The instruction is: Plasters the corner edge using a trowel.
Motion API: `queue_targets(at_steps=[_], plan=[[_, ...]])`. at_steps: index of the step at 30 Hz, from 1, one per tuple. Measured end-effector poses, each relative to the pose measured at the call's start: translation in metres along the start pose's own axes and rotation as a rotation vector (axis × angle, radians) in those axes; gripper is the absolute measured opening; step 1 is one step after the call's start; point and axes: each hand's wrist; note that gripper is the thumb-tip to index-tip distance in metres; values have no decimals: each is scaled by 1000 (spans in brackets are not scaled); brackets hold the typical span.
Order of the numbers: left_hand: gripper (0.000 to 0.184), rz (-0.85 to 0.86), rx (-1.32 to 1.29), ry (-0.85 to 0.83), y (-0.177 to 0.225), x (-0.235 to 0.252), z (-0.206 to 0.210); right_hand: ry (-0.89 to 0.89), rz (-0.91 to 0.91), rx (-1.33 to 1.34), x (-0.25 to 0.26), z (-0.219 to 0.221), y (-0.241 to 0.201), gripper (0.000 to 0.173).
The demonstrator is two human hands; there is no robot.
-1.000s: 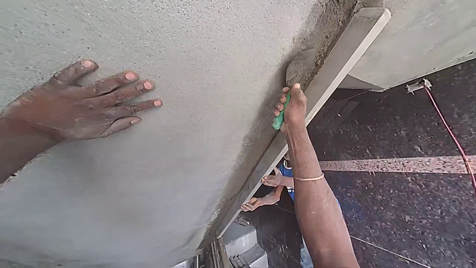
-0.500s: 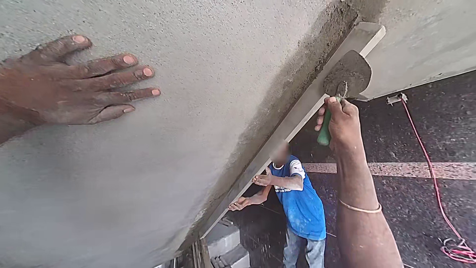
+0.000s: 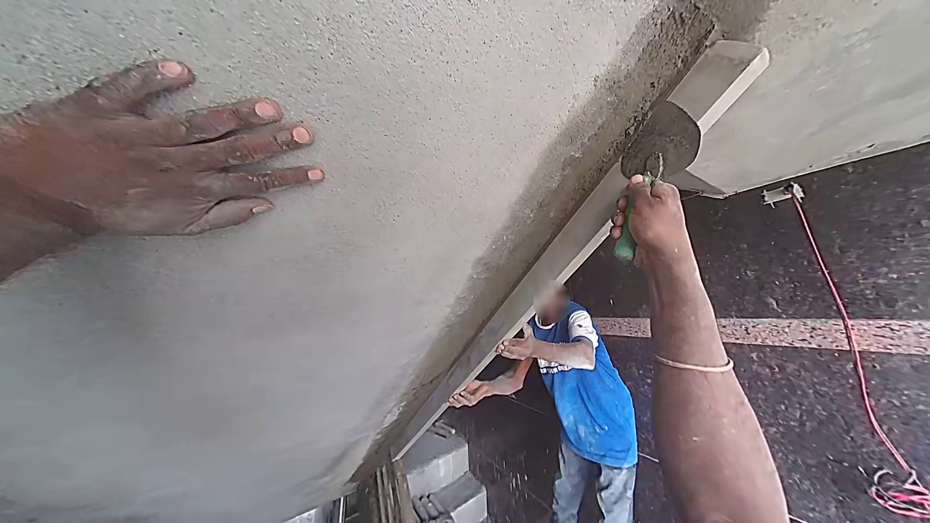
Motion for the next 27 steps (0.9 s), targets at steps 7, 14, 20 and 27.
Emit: queue_targets(at_steps=[7, 14, 20, 27], plan=[[60, 9, -29, 28, -1, 1, 4, -59, 80, 33, -22, -4, 20, 33], [63, 7, -7, -27, -3, 1, 2, -16, -27, 41, -1, 5, 21, 32], [64, -7, 15, -77, -2, 1, 1, -23, -26, -44, -9, 27, 25, 39], [62, 11, -1, -69, -3, 0, -1, -1, -34, 58, -25, 28, 42, 36]])
Point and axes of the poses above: each hand's wrist, its own x-axis towards the middle knuckle, its own z-axis out of the palm, y = z × x, and after that the axes turned 12 degrees about -y, right-handed
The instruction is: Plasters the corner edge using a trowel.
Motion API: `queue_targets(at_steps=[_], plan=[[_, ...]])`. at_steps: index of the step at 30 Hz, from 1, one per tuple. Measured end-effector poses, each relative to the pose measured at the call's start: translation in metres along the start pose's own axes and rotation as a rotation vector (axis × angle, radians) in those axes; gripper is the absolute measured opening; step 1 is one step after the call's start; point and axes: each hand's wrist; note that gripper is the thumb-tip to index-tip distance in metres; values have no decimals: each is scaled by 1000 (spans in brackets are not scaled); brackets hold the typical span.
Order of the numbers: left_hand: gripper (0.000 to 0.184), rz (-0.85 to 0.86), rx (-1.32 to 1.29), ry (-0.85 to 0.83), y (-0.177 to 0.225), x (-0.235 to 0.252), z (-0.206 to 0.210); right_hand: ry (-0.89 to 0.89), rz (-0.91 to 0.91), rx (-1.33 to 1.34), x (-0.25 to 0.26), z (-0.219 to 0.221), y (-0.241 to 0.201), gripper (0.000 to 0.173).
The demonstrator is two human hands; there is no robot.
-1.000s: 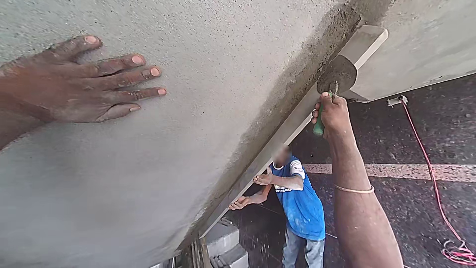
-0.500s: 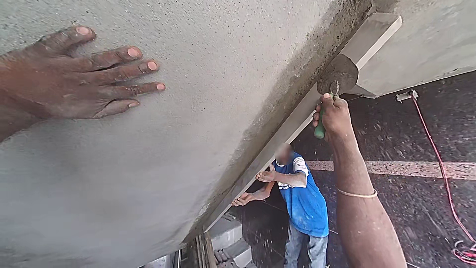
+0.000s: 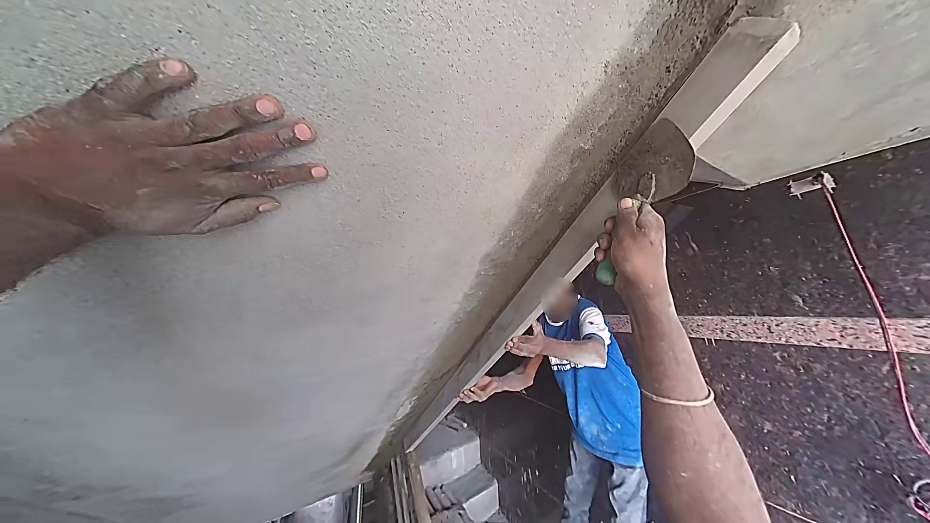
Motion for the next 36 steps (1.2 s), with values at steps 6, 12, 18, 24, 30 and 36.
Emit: queue_targets(at_steps=[6, 12, 18, 24, 30, 36], plan=[[60, 0, 7, 42, 2, 1, 1, 55, 6, -26, 2, -1, 9, 36], [60, 4, 9, 68, 2, 1, 4, 5, 32, -47, 7, -6, 8, 37], [61, -27, 1, 31, 2, 2, -3, -10, 43, 8, -6, -9, 12, 33], [65, -29, 13, 17, -3, -5, 19, 85, -78, 28, 31, -35, -49, 34], [66, -73, -4, 0, -2, -7, 24, 93, -29, -32, 65, -43, -78, 34], [66, -60, -31, 16, -1, -6, 25, 15, 65, -79, 45, -50, -77, 33]])
Point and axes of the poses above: each hand's wrist, its own x-axis towards the middle knuckle, its own z-axis out of the palm, y = z × x, and after that the axes turned 12 degrees about -y, right-handed
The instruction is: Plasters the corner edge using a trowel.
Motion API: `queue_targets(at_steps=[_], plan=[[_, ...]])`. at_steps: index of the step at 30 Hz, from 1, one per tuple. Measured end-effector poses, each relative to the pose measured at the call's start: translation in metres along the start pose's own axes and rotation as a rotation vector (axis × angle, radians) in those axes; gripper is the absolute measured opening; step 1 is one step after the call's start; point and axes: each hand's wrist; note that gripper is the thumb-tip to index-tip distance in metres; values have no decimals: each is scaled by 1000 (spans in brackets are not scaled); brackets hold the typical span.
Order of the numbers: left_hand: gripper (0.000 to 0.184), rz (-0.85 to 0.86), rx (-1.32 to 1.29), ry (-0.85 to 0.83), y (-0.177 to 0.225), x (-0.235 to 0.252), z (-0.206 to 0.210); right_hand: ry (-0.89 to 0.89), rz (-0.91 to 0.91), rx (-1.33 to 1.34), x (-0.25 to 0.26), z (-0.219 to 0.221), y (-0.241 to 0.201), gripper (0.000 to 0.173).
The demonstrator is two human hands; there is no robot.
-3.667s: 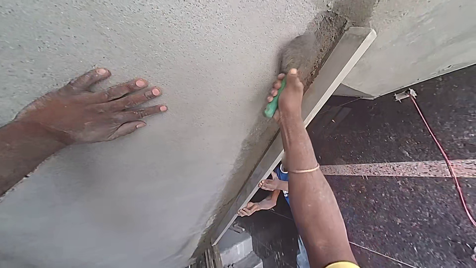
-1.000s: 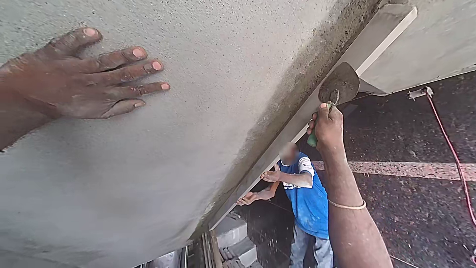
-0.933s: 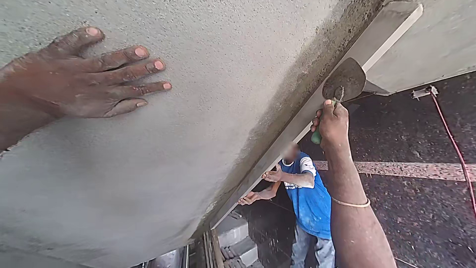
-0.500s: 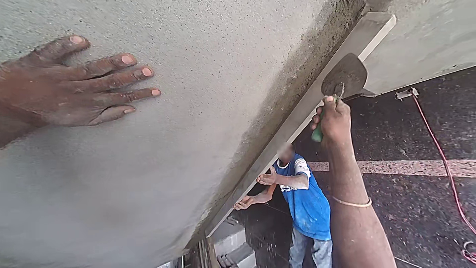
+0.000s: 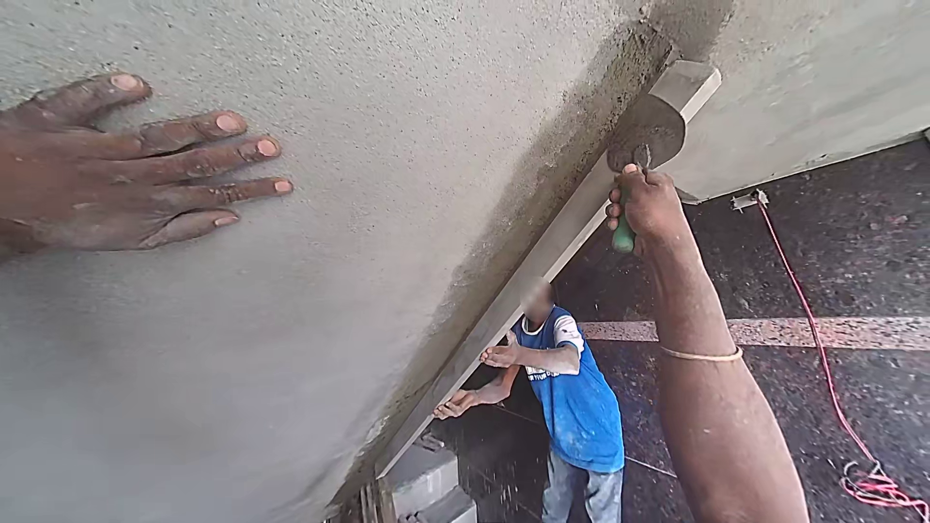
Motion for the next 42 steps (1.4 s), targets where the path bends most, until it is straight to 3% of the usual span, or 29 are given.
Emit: queue_targets(at_steps=[5, 10, 25, 34, 39, 42], plan=[[64, -9, -5, -2, 0, 0, 1, 83, -103, 68, 13, -4, -11, 34], [65, -57, 5, -58, 3, -2, 1, 75, -96, 60, 28, -4, -26, 33], [62, -3, 1, 47, 2, -1, -1, 32, -37, 75, 18, -6, -32, 31], [63, 47, 31, 41, 4, 5, -20, 16, -46, -83, 12, 9, -34, 33], [63, 30, -6, -7, 7, 8, -31, 93, -67, -204, 16, 25, -33, 38], [60, 31, -11, 3, 7, 7, -32, 72, -148, -37, 4, 28, -24, 34]])
Point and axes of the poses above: each hand's wrist, its own x-axis towards the middle knuckle, its own z-axis out of the palm, y = z × x, and after that the axes turned 12 degrees about -y, right-handed
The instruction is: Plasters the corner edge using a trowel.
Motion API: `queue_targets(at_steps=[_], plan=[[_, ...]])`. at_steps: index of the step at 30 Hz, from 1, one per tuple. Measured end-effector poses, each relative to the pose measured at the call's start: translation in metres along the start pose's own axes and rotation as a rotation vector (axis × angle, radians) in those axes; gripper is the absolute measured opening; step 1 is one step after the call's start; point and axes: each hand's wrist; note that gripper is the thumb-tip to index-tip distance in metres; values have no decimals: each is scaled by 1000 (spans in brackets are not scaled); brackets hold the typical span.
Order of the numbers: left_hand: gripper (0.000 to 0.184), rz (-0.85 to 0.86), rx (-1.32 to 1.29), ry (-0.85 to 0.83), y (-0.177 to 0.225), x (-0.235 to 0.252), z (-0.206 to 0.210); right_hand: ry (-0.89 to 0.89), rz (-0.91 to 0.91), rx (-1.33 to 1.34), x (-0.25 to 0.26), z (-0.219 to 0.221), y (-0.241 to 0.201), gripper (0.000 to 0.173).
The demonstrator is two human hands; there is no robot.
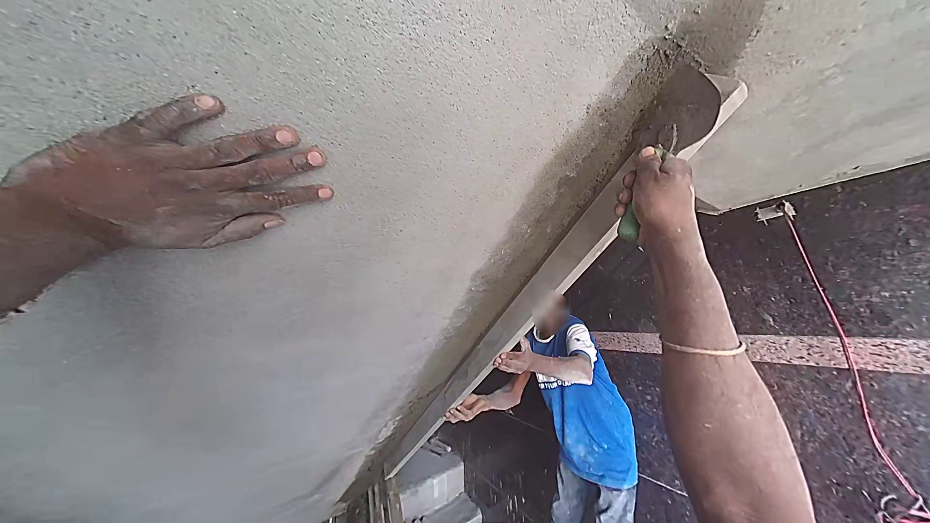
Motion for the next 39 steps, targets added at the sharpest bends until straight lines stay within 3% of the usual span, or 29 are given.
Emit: queue_targets(at_steps=[3, 6, 13, 20, 23, 28, 33, 39], plan=[[57, 16, 1, 49, 1, 0, 1, -200, -133, 400, -21, -8, 21, 44], [56, 27, 10, 76, 0, -2, 1, -383, -35, 575, -26, 3, 33, 54], [57, 22, 27, 74, 3, 1, -6, -224, -3, 1035, -14, 62, -4, 46], [59, -5, -5, 29, 4, 2, -6, -133, -109, 1213, 33, 62, -68, 43], [58, 4, -29, 55, 4, 4, -4, -72, -114, 1267, 25, 74, -65, 40], [59, 5, 11, 3, -2, 0, 0, -217, -142, 1234, 39, 72, -59, 53], [59, 17, -18, 37, 1, 0, -2, -163, -209, 1308, 45, 83, -53, 51], [60, 20, -9, 44, 2, 2, -3, -128, -278, 1261, 58, 55, -73, 56]])
Point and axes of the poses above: each hand's wrist, its own x-axis towards the middle knuckle, its own z-axis out of the palm, y = z × x, and after that the axes turned 12 degrees about -y, right-handed
